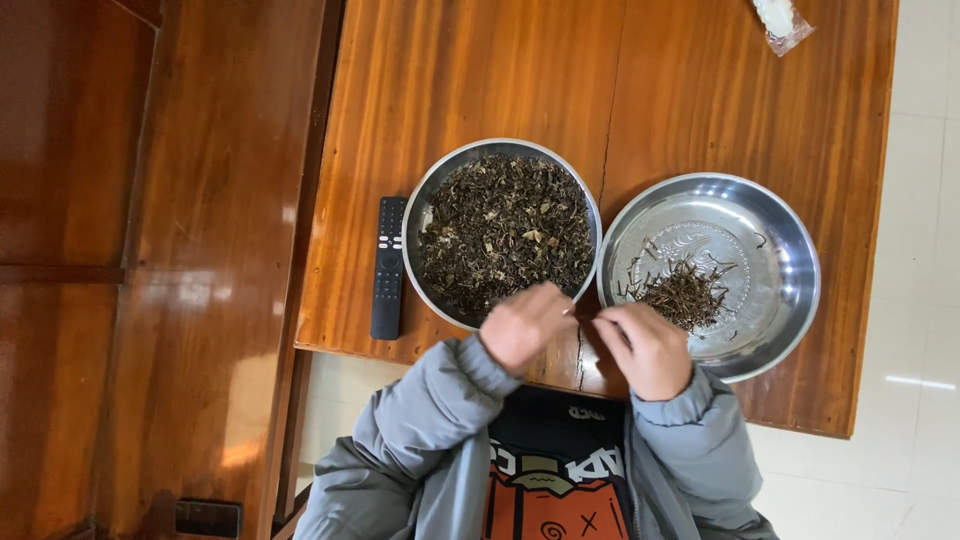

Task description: Sorting dried tea leaves by hand to remove stems and debris, transferring selected pieces between metal trays.

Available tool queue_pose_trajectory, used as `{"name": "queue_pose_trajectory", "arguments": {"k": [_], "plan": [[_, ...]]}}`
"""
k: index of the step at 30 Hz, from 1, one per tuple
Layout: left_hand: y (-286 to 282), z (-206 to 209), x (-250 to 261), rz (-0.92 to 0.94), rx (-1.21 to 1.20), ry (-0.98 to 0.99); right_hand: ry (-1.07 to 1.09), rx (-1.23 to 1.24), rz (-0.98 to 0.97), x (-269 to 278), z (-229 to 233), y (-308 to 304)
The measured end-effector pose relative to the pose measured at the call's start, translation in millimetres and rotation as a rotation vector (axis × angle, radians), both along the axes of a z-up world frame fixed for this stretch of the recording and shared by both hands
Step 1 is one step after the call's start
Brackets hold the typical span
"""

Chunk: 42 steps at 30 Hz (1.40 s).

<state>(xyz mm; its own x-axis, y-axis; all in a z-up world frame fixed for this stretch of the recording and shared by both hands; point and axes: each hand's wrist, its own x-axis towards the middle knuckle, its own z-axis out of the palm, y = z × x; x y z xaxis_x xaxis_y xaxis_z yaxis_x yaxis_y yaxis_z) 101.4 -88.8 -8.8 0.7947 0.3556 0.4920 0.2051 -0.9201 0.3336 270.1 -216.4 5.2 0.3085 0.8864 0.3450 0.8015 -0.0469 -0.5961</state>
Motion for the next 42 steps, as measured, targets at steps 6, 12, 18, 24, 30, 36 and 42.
{"name": "queue_pose_trajectory", "arguments": {"k": [6,12,18,24,30,36,42], "plan": [[60,-18,-27,0.155,0.039,0.151,-0.092,-0.043,-0.188,44,-5,-21],[69,-22,-29,0.174,0.028,0.192,-0.132,-0.034,-0.246,49,16,-26],[67,26,-26,0.148,-0.042,0.316,-0.133,-0.027,-0.32,45,37,-23],[65,-1,-23,0.151,0.009,0.163,-0.237,-0.049,-0.249,62,8,-30],[71,-17,-20,0.15,0.063,0.137,-0.207,-0.022,-0.254,60,16,-29],[73,-31,-18,0.179,0.047,0.2,-0.203,-0.033,-0.242,60,16,-28],[71,-31,-16,0.208,0.079,0.194,-0.157,-0.04,-0.227,57,18,-27]]}}
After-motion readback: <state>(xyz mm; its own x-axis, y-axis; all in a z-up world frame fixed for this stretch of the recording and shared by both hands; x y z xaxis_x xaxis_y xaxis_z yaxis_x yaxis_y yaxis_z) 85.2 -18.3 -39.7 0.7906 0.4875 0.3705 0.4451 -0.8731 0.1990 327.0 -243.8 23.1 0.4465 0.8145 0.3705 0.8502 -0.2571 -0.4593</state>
